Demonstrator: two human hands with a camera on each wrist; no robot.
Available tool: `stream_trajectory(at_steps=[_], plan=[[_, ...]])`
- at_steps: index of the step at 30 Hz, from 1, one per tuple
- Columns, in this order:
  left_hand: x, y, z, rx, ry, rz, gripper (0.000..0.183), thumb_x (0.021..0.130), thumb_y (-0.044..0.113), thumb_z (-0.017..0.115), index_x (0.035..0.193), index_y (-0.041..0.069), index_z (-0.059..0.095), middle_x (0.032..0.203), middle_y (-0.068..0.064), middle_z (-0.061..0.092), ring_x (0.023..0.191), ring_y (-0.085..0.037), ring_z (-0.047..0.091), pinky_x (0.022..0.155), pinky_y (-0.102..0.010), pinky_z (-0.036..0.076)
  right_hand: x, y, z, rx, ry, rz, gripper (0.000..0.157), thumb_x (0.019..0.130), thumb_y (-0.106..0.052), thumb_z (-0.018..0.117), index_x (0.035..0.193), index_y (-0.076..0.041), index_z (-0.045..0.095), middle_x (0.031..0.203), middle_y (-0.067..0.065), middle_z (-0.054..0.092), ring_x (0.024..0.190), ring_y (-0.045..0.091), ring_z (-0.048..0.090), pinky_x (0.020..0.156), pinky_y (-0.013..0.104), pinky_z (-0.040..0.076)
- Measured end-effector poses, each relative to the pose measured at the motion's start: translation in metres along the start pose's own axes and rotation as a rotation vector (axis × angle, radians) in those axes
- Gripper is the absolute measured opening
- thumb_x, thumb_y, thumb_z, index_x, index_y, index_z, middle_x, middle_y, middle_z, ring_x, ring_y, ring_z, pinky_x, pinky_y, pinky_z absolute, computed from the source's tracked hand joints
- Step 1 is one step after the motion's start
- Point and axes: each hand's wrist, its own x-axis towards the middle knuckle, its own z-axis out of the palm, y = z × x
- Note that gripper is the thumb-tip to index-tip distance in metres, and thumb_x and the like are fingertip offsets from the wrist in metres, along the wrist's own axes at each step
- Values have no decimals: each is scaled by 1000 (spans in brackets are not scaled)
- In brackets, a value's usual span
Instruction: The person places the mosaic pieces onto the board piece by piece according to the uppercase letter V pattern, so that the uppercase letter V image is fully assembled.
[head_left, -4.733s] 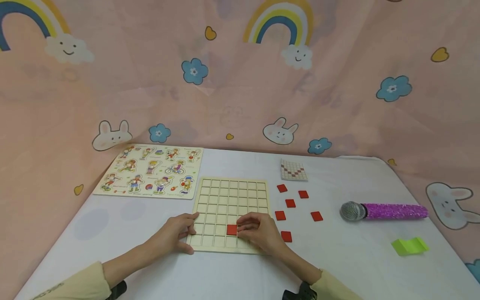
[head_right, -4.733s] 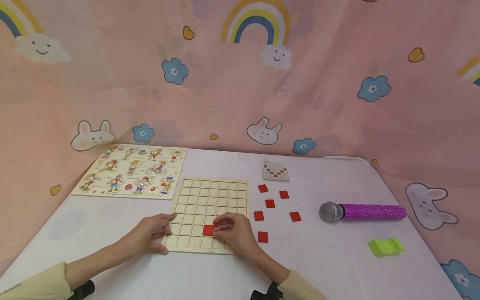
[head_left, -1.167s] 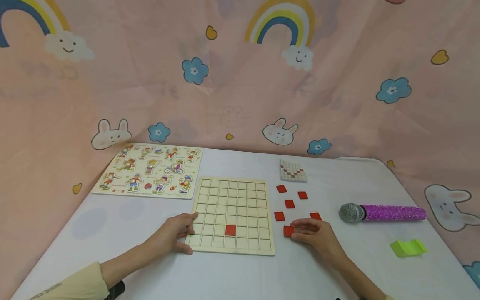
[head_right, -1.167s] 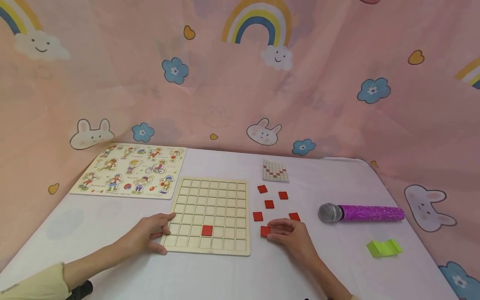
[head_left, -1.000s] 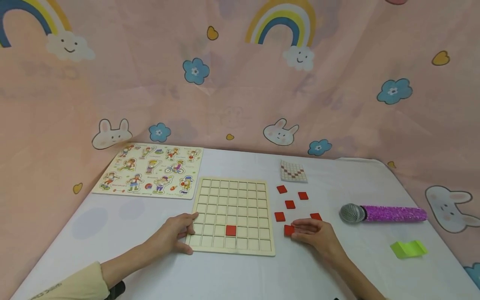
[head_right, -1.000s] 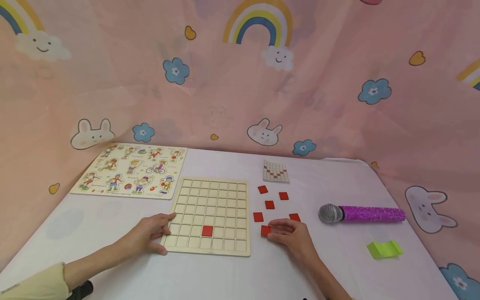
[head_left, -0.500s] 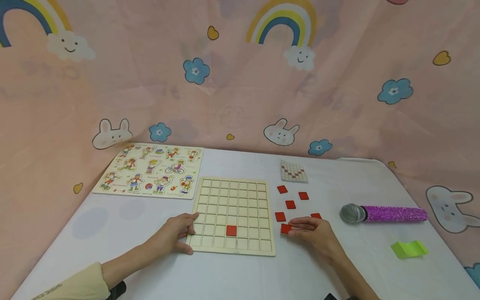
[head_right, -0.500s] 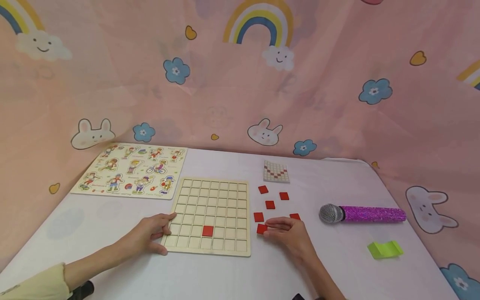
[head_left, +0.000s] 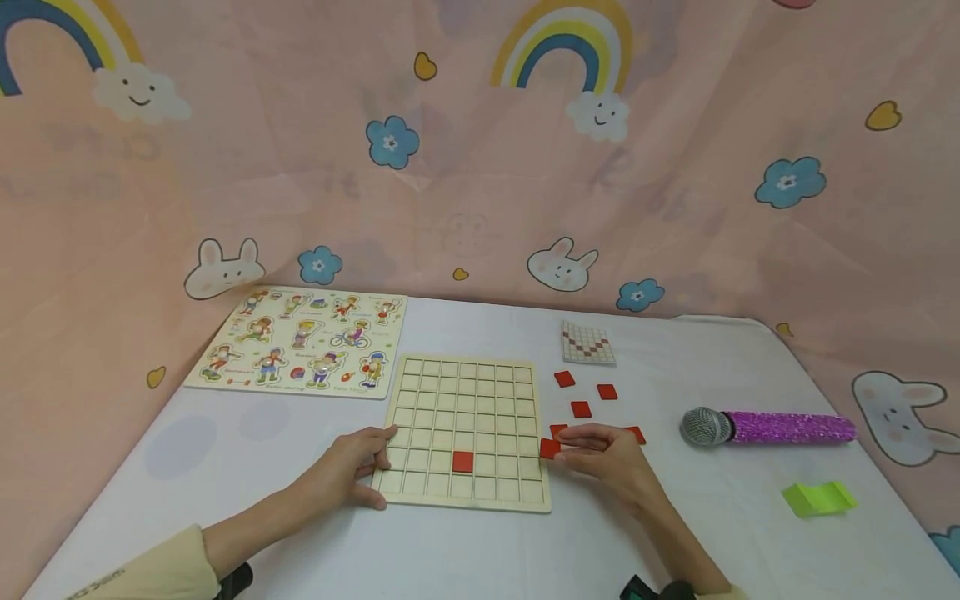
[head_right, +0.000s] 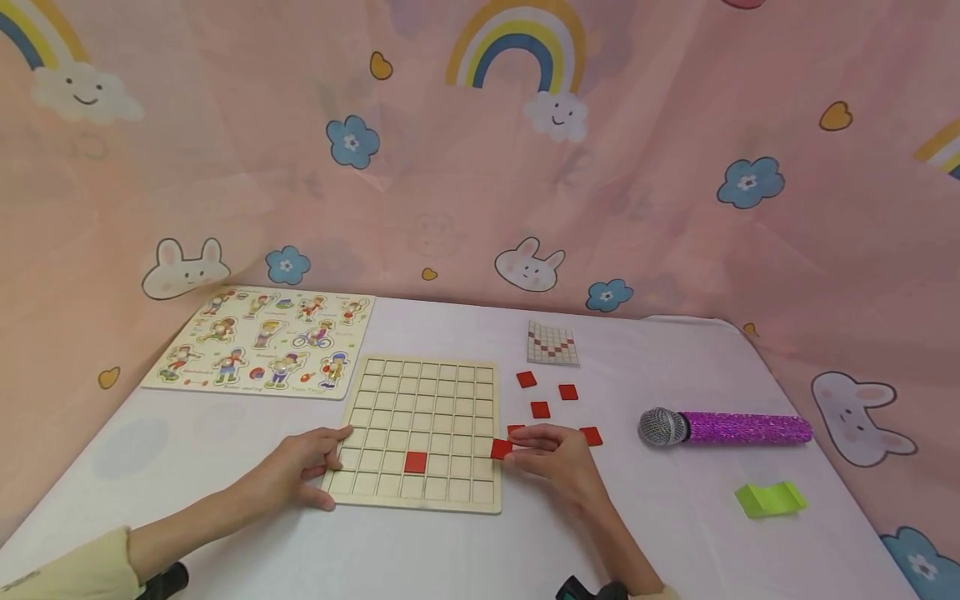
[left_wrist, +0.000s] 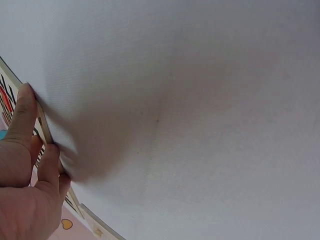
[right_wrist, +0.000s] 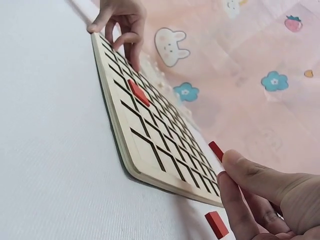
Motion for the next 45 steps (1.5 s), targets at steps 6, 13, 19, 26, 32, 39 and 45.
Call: stream_trajectory(at_steps=[6, 13, 19, 26, 32, 39, 45], plan=[[0, 0, -1, 5, -6, -1, 42, 54, 13, 90, 75, 9, 54, 133, -28, 51, 121, -44, 50, 93, -42, 48, 4, -5, 12, -3, 4, -17, 43, 74, -10, 82, 112, 4, 66, 103, 13, 71, 92, 22, 70, 80, 26, 57], [0, 1, -1, 0, -7, -3, 41, 54, 12, 89, 75, 10, 54, 133, -28, 51, 122, -44, 49, 95, -42, 47, 10, -10, 24, 23, -7, -18, 39, 74, -7, 81, 109, 3, 67, 100, 13, 72, 91, 22, 70, 79, 26, 57], [1, 1, -1, 6, -1, 3, 41, 54, 12, 89, 76, 10, 55, 133, -27, 52, 121, -44, 50, 95, -44, 46, 13, -14, 36, 27, -23, -58, 37, 74, -8, 82, 107, 2, 68, 100, 13, 72, 92, 23, 70, 83, 27, 56], [0, 0, -1, -3, 4, 1, 41, 54, 12, 89, 75, 10, 54, 132, -28, 52, 120, -44, 50, 95, -44, 47, 16, -19, 52, 79, -52, -73, 36, 75, -5, 81, 107, 3, 68, 101, 14, 71, 91, 23, 70, 83, 27, 56], [-1, 0, -1, -5, 3, -3, 41, 54, 12, 90, 75, 9, 54, 132, -28, 52, 120, -46, 50, 93, -43, 48, 18, -21, 63, 108, -92, -98, 37, 75, -5, 80, 108, 6, 67, 101, 16, 71, 89, 23, 71, 81, 27, 56], [-1, -1, 0, -2, 13, 11, 42, 53, 12, 90, 74, 10, 54, 132, -28, 52, 120, -45, 51, 94, -45, 48, 20, -22, 76, 114, -117, -111, 36, 75, -7, 81, 106, 5, 67, 99, 15, 71, 88, 22, 71, 82, 28, 56], [-2, -3, 1, 7, 44, 83, 42, 52, 14, 90, 76, 9, 55, 129, -28, 55, 118, -43, 53, 94, -47, 47, 22, -20, 89, 143, -118, -86, 33, 76, -8, 81, 104, 3, 68, 96, 13, 72, 86, 18, 69, 79, 23, 56]])
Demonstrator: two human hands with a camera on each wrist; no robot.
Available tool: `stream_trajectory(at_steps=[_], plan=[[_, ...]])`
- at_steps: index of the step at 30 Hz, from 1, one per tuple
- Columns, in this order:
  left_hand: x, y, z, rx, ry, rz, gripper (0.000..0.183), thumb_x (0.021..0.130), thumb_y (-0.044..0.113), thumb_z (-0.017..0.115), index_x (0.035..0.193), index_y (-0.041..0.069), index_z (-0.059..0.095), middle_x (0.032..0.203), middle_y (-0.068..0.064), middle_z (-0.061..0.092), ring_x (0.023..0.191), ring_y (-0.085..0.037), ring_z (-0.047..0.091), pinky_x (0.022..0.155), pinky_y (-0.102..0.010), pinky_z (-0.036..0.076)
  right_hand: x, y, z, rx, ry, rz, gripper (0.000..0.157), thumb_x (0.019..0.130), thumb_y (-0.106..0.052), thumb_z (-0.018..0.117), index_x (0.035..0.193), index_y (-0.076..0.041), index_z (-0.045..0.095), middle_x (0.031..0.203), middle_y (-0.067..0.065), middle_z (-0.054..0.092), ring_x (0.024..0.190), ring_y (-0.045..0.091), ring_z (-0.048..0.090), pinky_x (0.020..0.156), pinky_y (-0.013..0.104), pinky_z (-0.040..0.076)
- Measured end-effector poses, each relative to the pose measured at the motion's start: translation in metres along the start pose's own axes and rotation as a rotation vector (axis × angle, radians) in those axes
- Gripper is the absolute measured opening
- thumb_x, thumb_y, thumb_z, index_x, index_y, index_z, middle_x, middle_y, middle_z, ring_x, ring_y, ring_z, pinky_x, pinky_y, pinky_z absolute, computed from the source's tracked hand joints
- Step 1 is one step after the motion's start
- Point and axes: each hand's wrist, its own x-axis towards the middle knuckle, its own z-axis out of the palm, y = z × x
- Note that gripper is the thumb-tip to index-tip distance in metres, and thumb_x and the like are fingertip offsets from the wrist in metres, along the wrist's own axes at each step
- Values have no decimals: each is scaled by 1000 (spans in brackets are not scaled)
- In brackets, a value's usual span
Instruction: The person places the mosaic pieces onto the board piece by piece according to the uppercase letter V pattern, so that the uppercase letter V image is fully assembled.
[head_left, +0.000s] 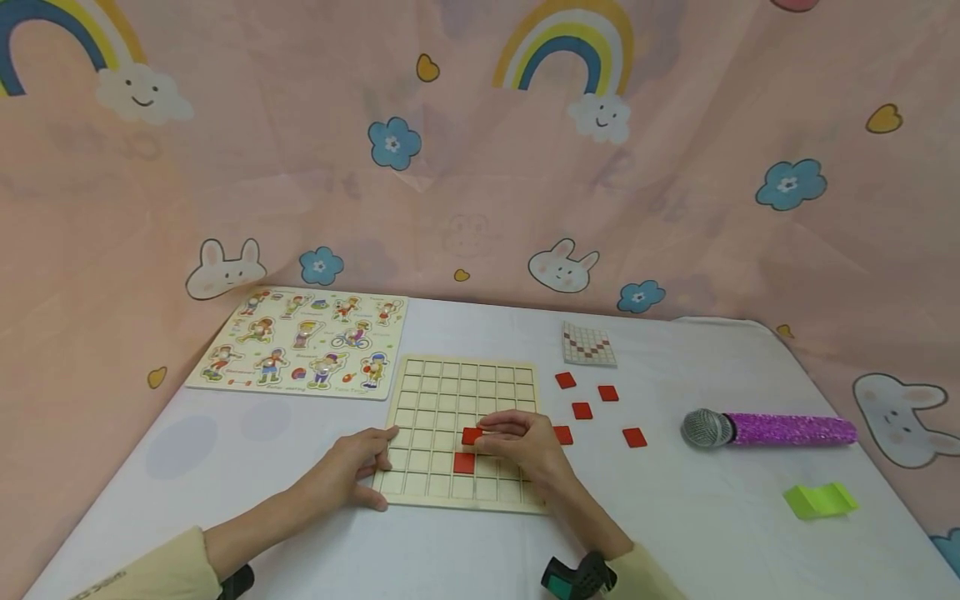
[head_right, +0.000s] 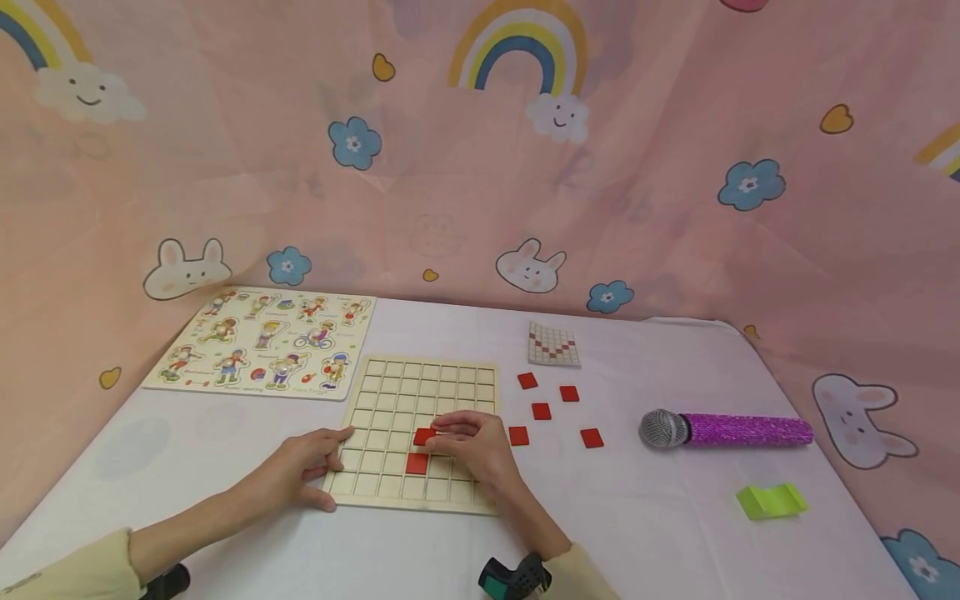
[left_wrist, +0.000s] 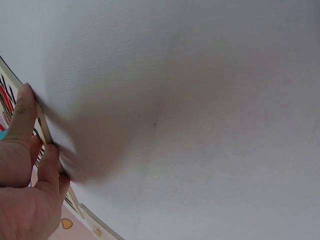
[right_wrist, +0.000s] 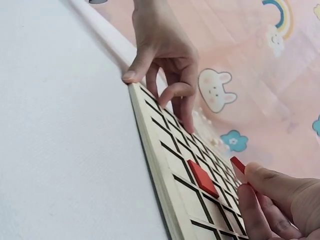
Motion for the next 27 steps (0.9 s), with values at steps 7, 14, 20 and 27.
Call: stream_trajectory(at_steps=[7, 14, 20, 27], plan=[[0, 0, 0, 2, -9, -23, 42, 53, 12, 89, 76, 9, 55, 130, -27, 55, 120, -42, 52, 95, -47, 46, 1, 5, 12, 9, 20, -30, 30, 75, -3, 80, 102, 4, 68, 96, 15, 71, 86, 18, 68, 75, 23, 57], [1, 0, -1, -3, -20, -44, 41, 54, 12, 89, 77, 10, 55, 131, -26, 54, 121, -42, 51, 96, -46, 46, 6, 3, 19, -124, 26, -98, 28, 74, -6, 82, 99, 1, 71, 90, 12, 72, 82, 18, 68, 74, 22, 57], [1, 0, -1, 1, -20, -48, 42, 53, 11, 89, 77, 10, 55, 131, -26, 54, 121, -42, 51, 96, -47, 46, 11, 6, 23, -164, -10, -178, 27, 73, 0, 80, 97, 4, 70, 90, 14, 71, 80, 19, 69, 73, 23, 57], [0, -1, -1, 12, -19, -39, 42, 53, 12, 89, 77, 10, 55, 131, -26, 55, 120, -41, 52, 95, -47, 46, 12, 7, 26, -194, -17, -215, 26, 72, 4, 80, 96, 4, 70, 88, 15, 71, 75, 18, 69, 71, 23, 58]])
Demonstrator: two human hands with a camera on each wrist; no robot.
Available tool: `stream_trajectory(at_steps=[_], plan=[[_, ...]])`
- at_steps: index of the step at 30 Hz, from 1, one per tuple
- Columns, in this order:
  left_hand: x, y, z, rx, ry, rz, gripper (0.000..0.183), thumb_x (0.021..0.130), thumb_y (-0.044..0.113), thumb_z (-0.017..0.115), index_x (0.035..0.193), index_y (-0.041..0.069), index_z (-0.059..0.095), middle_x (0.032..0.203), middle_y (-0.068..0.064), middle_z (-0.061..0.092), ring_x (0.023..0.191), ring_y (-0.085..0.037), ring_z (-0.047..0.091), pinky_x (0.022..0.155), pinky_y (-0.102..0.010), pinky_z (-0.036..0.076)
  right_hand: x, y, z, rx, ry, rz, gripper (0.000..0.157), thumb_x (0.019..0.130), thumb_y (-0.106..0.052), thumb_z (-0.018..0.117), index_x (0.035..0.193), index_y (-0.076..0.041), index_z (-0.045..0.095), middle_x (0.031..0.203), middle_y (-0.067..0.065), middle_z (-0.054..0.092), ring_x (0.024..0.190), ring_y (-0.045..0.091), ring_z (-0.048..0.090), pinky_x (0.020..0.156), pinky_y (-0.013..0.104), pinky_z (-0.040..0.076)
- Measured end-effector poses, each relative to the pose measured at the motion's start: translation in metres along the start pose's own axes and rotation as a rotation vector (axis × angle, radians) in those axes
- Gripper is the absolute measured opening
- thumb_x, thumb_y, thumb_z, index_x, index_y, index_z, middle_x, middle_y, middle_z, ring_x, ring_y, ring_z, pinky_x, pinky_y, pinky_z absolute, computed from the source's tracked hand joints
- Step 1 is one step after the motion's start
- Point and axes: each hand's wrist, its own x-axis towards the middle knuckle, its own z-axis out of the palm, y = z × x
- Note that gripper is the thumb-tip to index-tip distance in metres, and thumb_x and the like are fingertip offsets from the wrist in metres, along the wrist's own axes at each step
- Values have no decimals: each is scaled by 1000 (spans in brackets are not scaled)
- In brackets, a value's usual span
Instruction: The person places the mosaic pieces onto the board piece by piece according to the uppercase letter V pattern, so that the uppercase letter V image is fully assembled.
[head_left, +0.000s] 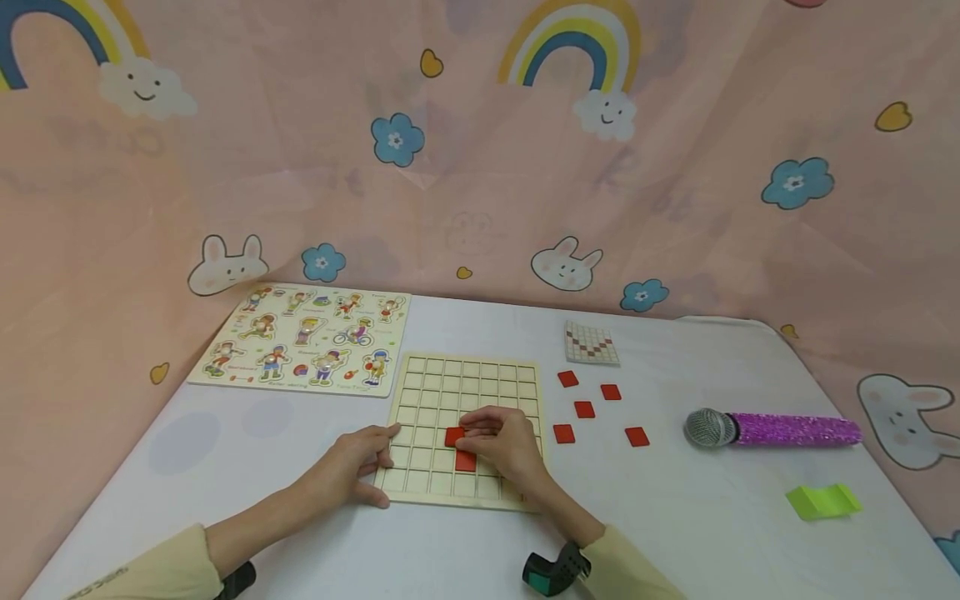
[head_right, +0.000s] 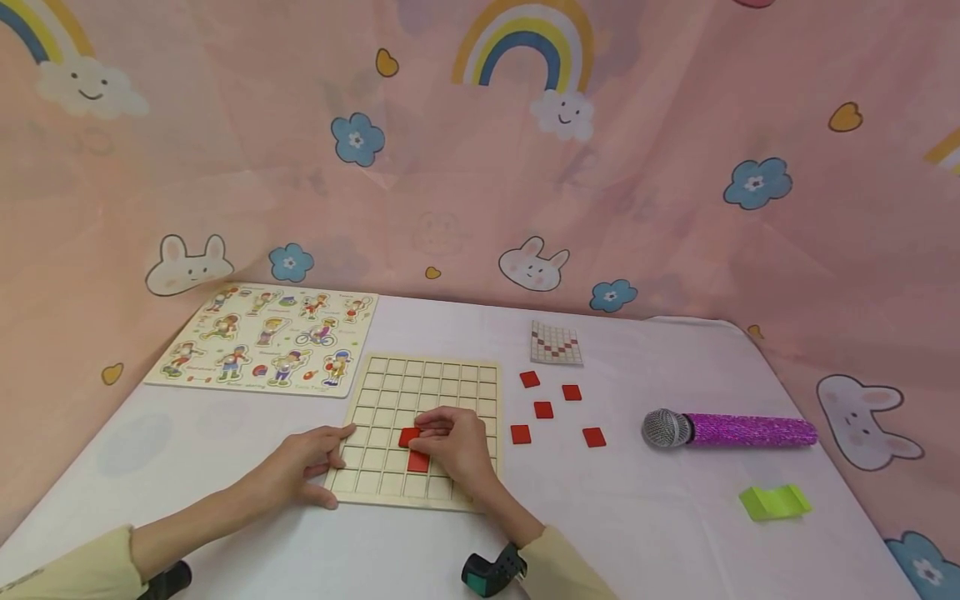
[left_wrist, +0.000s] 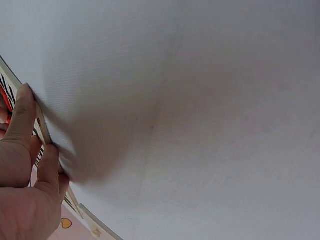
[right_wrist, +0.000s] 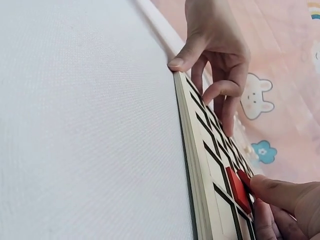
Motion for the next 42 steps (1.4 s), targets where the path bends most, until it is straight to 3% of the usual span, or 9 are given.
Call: stream_trajectory(at_steps=[25, 34, 42], plan=[[-1, 1, 1, -3, 0, -11, 42, 54, 13, 90, 76, 10, 54, 131, -27, 53, 120, -42, 52, 93, -44, 48, 1, -1, 0, 48, -20, 34, 26, 73, 3, 79, 97, 3, 69, 87, 12, 71, 74, 19, 70, 73, 21, 57], [0, 0, 1, 2, 4, -7, 41, 54, 12, 90, 75, 11, 54, 132, -26, 54, 120, -41, 52, 96, -46, 46, 2, -3, 2, 83, -42, 27, 26, 75, 2, 78, 98, 6, 67, 91, 17, 70, 79, 26, 70, 73, 22, 57], [0, 1, 1, 6, 0, -15, 42, 54, 12, 90, 75, 10, 54, 132, -26, 53, 121, -41, 51, 95, -45, 47, 1, -2, 0, 61, -36, 49, 26, 74, -1, 79, 98, 3, 68, 90, 13, 71, 78, 21, 70, 74, 21, 56]])
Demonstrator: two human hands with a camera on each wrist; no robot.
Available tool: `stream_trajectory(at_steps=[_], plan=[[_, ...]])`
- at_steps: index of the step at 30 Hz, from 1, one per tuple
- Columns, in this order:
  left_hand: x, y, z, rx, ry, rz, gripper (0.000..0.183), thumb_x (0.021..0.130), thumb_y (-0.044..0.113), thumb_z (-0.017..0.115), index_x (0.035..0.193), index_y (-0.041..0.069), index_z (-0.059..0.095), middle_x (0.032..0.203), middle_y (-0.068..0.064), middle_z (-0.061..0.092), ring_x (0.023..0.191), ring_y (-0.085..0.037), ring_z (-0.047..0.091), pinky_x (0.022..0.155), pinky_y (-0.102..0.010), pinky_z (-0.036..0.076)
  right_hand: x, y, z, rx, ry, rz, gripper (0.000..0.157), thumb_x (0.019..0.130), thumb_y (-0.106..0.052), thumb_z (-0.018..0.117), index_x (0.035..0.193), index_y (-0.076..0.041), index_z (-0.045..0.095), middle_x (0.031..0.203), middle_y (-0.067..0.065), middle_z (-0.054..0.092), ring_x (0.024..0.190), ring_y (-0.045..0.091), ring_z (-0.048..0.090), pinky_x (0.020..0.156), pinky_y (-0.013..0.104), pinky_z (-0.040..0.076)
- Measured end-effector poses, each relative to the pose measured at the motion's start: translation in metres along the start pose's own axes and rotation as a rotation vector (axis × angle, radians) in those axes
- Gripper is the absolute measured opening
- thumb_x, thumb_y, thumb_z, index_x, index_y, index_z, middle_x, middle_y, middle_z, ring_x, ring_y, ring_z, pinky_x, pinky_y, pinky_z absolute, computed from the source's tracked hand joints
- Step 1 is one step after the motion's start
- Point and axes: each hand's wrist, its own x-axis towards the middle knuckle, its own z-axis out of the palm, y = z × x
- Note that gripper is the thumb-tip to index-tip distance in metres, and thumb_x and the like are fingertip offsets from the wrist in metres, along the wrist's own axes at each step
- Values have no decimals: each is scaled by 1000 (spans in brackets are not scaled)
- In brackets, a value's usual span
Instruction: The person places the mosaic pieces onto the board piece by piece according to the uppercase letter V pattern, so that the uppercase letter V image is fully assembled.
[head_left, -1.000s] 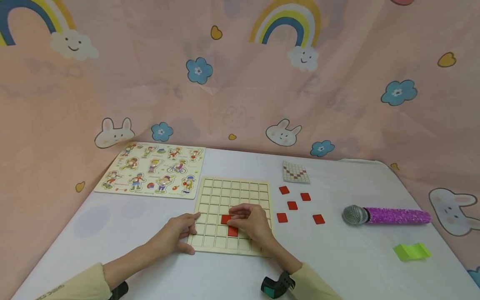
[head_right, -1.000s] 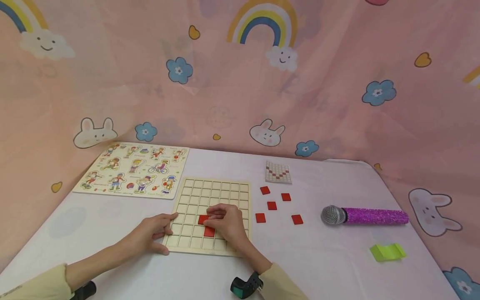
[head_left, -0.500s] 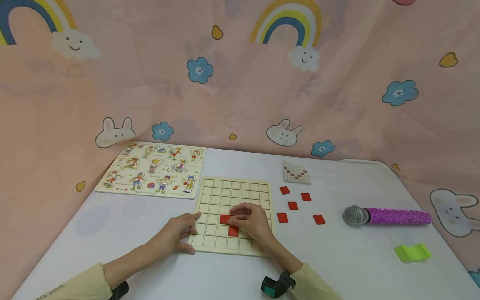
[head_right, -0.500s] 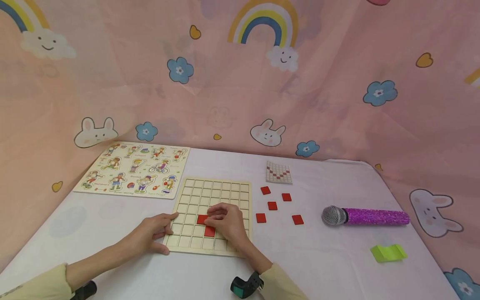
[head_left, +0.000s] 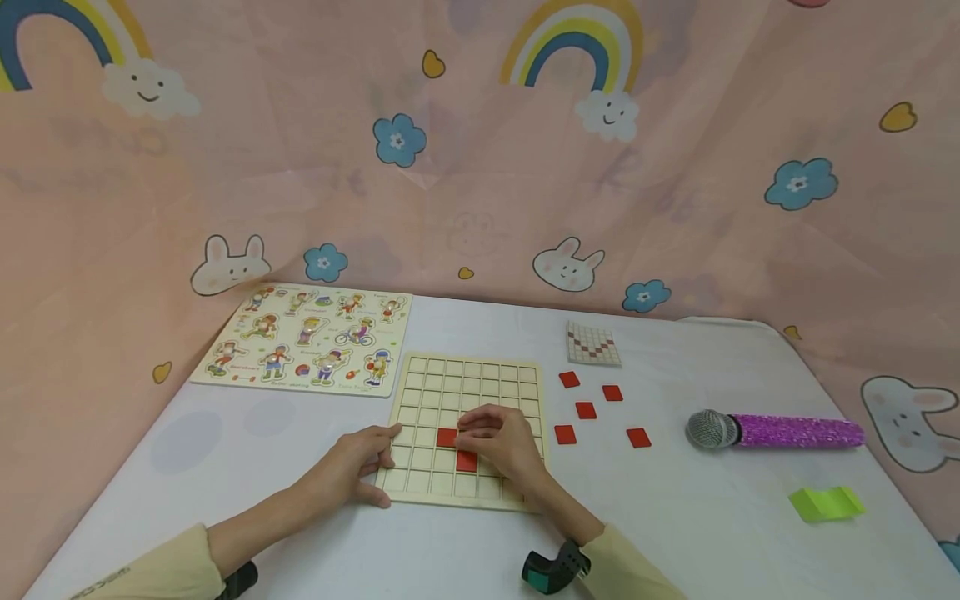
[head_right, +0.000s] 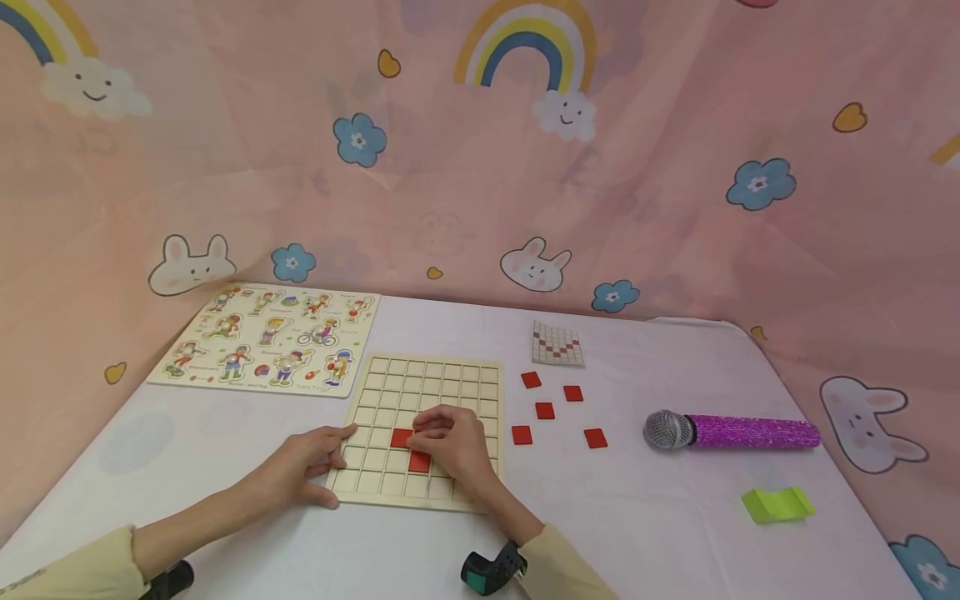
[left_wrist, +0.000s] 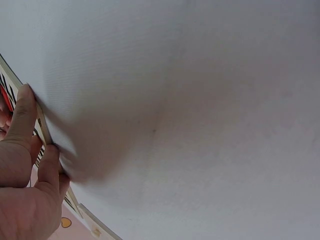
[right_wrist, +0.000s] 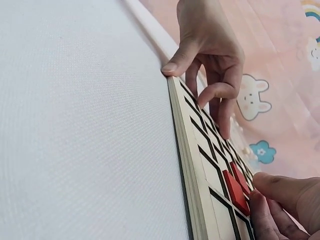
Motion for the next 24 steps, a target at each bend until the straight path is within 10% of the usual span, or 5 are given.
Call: stream_trajectory(at_steps=[24], plan=[[-1, 2, 1, -3, -1, -12, 42, 53, 13, 90, 75, 11, 54, 131, -26, 54, 119, -42, 53, 94, -48, 47, -19, -1, -50, -13, 141, 101, 25, 76, -2, 78, 99, -1, 69, 95, 12, 70, 83, 19, 67, 74, 20, 56]])
